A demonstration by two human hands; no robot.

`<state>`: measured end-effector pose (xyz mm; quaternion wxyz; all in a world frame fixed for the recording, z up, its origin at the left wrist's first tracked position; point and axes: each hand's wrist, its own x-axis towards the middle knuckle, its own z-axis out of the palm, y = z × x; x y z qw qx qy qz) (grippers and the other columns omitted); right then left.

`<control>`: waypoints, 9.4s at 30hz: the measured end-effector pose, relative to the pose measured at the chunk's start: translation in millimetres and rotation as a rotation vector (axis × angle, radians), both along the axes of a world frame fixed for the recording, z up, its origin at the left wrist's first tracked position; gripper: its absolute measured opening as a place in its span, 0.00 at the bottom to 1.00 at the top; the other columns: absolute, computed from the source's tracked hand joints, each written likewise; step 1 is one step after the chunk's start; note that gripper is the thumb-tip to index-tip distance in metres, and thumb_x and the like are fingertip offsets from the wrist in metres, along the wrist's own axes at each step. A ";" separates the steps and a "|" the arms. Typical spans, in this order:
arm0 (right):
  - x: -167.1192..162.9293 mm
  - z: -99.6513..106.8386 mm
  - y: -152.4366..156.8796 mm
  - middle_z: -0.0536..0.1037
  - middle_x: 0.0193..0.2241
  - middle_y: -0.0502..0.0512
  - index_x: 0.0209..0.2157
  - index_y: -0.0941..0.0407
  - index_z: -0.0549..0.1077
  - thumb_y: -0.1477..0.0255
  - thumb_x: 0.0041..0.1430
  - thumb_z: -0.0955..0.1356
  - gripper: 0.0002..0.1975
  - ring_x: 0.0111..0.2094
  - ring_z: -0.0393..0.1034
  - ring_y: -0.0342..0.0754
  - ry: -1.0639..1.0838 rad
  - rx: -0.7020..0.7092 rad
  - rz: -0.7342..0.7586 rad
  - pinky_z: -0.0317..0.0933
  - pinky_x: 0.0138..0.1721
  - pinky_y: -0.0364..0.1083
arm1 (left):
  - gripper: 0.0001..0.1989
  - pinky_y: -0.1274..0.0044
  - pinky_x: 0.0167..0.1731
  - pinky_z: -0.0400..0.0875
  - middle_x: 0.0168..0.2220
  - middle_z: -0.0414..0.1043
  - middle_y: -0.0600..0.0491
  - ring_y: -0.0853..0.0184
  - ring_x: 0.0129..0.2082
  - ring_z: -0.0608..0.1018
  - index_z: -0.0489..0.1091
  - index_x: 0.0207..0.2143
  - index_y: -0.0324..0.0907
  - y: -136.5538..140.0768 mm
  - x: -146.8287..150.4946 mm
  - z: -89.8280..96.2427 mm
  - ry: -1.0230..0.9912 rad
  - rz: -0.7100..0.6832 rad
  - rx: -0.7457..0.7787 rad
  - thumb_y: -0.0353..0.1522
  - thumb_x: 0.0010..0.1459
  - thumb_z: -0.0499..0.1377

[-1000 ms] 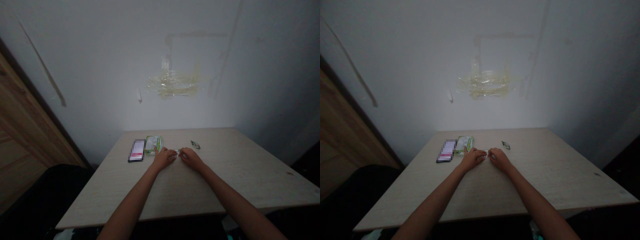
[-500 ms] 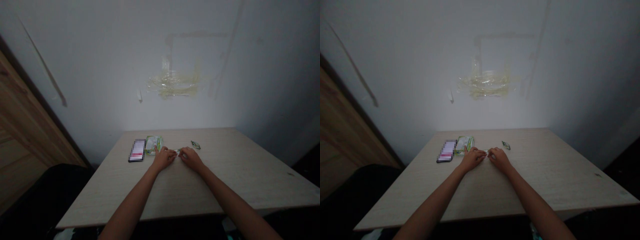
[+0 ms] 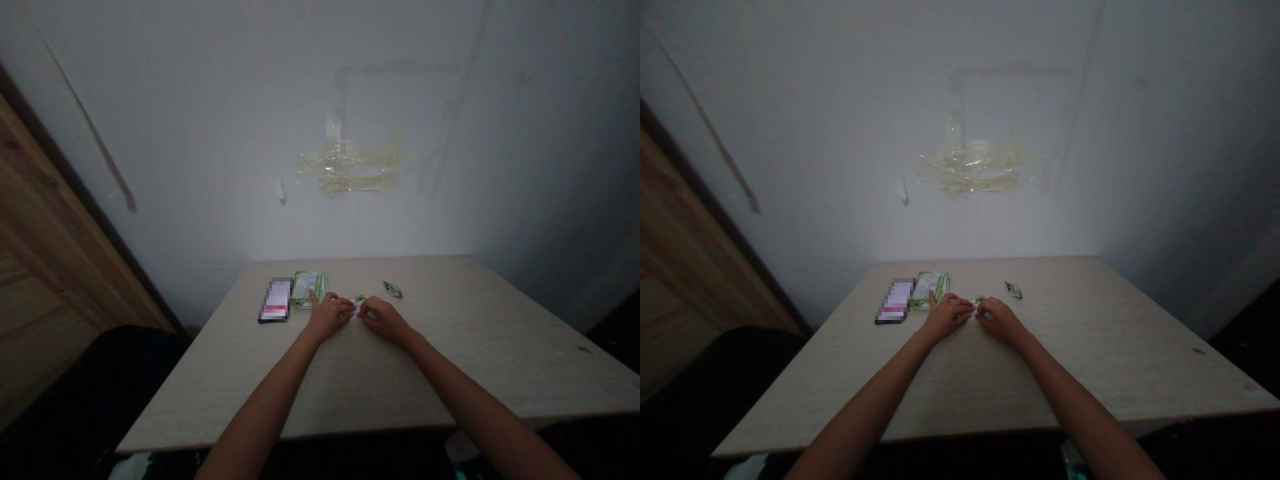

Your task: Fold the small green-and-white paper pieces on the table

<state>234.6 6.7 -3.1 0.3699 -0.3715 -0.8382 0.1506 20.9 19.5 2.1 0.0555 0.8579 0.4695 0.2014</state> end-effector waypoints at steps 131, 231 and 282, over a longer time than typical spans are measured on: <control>-5.1 4.7 -2.2 0.74 0.31 0.50 0.32 0.54 0.69 0.81 0.50 0.65 0.08 0.33 0.67 0.46 -0.058 -0.008 -0.028 0.60 0.38 0.43 | 0.14 0.41 0.59 0.28 0.54 0.74 0.59 0.55 0.57 0.65 0.72 0.49 0.63 2.3 -0.4 -4.3 0.017 0.013 0.018 0.43 0.62 0.55; -1.2 -6.5 15.8 0.77 0.41 0.57 0.41 0.54 0.79 0.76 0.59 0.67 0.10 0.45 0.68 0.49 -0.163 0.062 -0.107 0.62 0.50 0.49 | 0.09 0.48 0.62 0.24 0.44 0.79 0.55 0.61 0.51 0.73 0.79 0.37 0.55 7.6 -4.2 -3.5 -0.116 -0.031 0.012 0.43 0.59 0.59; -6.4 -6.8 12.7 0.78 0.34 0.55 0.34 0.55 0.78 0.73 0.57 0.67 0.07 0.41 0.69 0.50 -0.067 -0.015 -0.129 0.60 0.47 0.48 | 0.08 0.44 0.60 0.27 0.46 0.75 0.55 0.60 0.56 0.67 0.74 0.41 0.52 5.7 1.0 -1.8 -0.164 0.099 0.055 0.40 0.62 0.57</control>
